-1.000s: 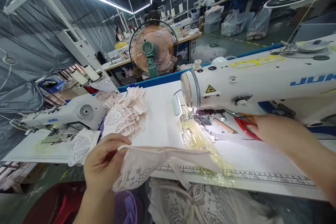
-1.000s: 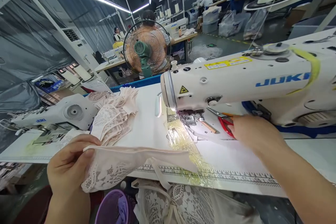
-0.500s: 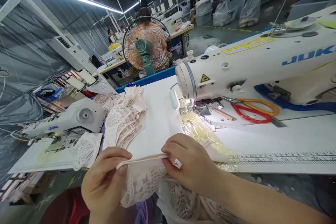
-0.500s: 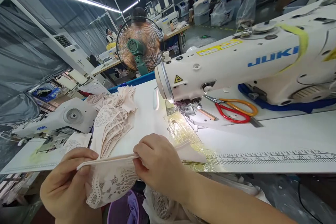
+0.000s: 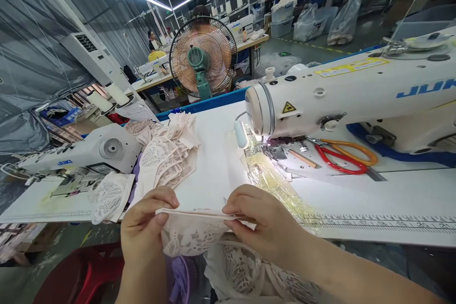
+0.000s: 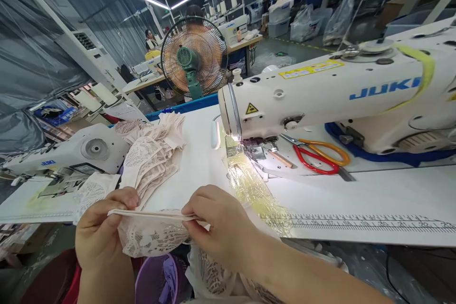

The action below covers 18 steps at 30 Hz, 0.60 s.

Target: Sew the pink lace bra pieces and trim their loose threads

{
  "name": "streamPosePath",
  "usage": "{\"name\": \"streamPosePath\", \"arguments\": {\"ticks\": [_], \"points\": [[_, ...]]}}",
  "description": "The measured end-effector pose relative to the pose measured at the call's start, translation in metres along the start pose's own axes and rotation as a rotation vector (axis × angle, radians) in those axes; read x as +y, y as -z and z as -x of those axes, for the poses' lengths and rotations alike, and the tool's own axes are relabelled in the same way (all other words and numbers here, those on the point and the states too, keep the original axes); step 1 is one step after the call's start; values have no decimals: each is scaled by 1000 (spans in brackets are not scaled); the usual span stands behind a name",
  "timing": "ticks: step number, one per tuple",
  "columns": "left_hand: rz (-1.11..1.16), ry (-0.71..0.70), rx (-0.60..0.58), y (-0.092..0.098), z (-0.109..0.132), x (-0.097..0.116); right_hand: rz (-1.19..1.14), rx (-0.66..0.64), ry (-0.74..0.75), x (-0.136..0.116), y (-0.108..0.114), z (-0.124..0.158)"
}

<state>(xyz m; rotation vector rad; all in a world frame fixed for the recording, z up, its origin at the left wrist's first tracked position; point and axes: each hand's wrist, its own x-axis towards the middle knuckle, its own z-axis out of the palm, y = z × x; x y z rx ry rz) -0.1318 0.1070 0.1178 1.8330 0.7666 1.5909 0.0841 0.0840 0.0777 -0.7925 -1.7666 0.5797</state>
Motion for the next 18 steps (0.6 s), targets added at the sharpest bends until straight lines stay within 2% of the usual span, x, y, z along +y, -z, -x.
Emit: {"name": "streamPosePath", "arguments": {"ticks": [4,9,12,15,18], "points": [[89,68,12,-1,1,-6,-153,-75,-145,0,3,-3],[152,112,3,-3,2,-11,-204,-91,-153,1,6,-5],[112,109,27,-5,3,-15,-95,-75,-169,3,7,-3],[89,150,20,-7,4,-19,80,-47,-119,7,11,-1],[53,253,-37,-6,3,-19,154,-116,-35,14,16,0]]}}
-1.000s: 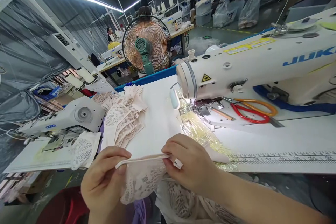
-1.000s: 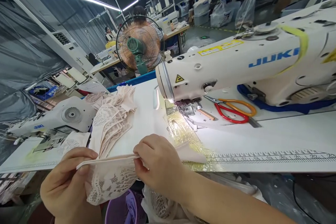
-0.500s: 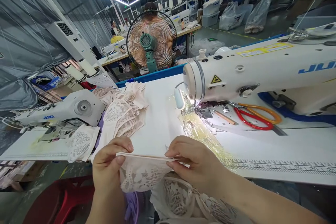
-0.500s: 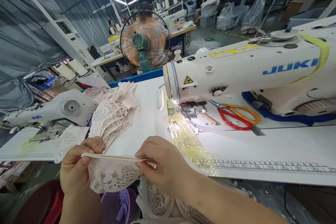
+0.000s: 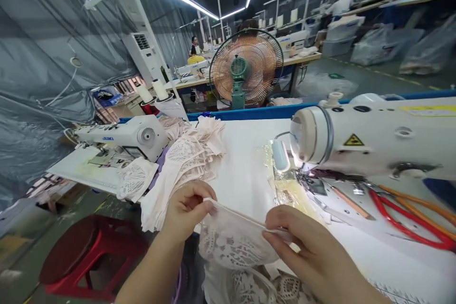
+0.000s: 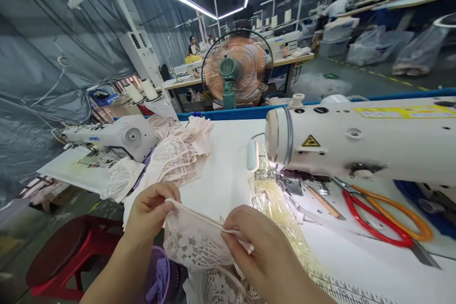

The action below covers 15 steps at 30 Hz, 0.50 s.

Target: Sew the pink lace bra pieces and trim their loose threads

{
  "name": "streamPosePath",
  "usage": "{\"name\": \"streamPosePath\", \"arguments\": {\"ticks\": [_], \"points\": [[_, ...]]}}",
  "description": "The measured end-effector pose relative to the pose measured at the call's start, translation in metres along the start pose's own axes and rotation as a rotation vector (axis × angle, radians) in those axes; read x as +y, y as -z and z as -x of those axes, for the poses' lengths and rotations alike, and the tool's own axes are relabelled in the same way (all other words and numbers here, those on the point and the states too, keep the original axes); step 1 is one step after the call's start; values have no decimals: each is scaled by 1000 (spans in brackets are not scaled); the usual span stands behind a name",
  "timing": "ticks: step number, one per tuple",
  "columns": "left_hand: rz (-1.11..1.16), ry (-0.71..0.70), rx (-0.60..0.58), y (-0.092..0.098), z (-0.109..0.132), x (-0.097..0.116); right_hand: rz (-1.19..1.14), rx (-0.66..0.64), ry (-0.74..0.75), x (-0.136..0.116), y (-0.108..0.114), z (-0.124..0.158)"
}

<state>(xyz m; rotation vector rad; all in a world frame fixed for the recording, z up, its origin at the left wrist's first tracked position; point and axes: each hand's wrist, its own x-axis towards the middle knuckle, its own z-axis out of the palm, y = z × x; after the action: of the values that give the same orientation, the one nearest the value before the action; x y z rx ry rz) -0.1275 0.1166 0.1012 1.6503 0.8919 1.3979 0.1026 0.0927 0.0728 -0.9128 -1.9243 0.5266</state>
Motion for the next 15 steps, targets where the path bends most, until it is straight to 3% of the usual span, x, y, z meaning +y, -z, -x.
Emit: {"name": "streamPosePath", "arguments": {"ticks": [2,6,9,11,12,13,15], "points": [[-91,78,-111,3,-2,7,18,-71,31,5,4,1],[-395,151,-476,14,-7,28,42,-245,59,6,14,5],[-405,150,-669,18,0,40,89,-375,88,-5,23,6],[-301,175,-684,14,16,43,114,-434,116,-14,29,9],[-238,178,-652,11,26,42,95,-462,129,-18,33,11],[-196,186,-488,6,35,41,47,-493,138,-21,36,15],[-171,171,-489,-2,49,35,-115,-557,105,-23,41,26]]}}
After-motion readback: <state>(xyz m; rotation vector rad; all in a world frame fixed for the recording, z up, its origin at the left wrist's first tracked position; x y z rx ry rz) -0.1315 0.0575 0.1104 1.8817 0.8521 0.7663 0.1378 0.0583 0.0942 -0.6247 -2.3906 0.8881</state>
